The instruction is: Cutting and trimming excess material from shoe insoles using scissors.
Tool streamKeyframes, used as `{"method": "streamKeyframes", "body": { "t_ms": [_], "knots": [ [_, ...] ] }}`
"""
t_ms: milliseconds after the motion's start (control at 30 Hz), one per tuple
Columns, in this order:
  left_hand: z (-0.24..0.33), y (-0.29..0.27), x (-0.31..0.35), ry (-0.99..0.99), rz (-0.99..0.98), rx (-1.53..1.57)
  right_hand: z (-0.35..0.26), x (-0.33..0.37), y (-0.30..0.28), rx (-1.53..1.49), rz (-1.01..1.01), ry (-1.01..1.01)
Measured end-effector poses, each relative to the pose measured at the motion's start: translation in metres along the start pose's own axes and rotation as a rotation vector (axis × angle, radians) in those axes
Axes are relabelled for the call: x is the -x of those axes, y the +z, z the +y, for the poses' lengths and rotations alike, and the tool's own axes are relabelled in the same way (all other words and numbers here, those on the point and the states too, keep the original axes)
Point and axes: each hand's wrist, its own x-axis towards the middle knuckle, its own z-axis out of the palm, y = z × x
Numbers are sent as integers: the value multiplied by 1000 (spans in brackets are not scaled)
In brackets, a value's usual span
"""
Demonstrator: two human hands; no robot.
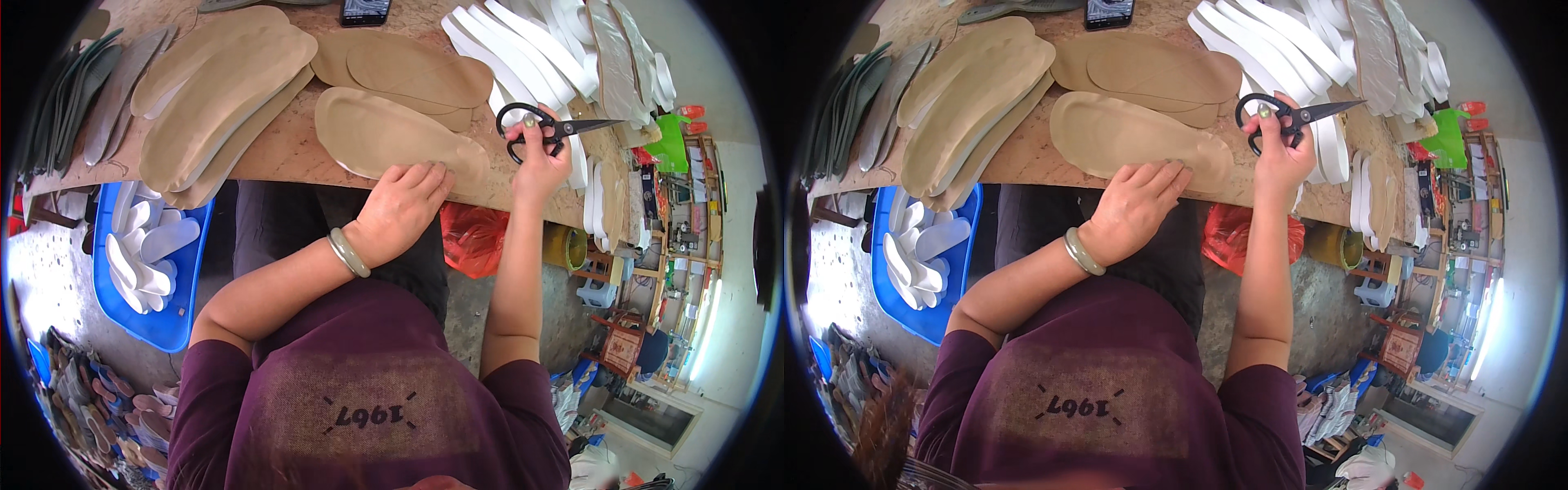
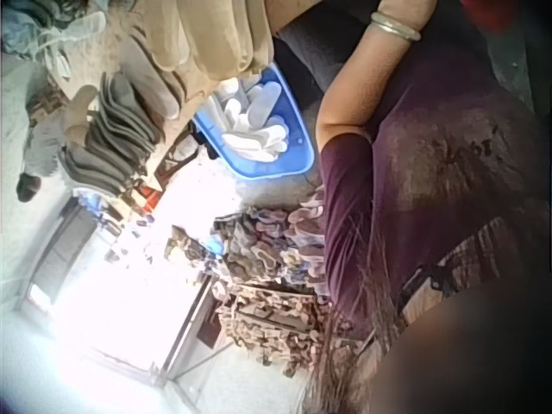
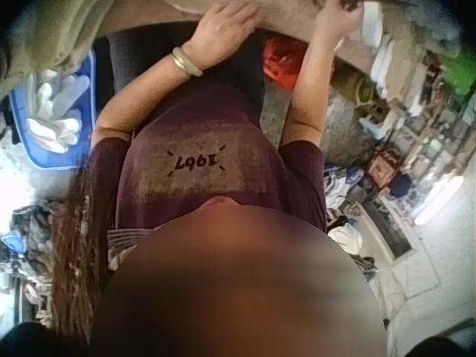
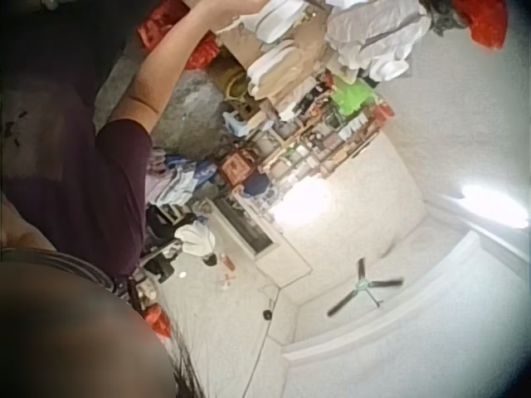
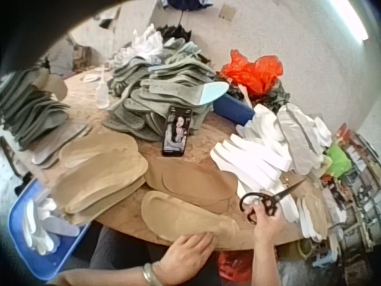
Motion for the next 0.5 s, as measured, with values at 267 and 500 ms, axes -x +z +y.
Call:
{"method": "streamKeyframes", "body": {
  "t_ms": [267,500],
  "knots": [
    [2,4,-3,14,-26,-14,4,63,10,278,-287,-56],
    [2,6,5,15,7,-85,21,51,14,488,-209,-248]
  ]
}}
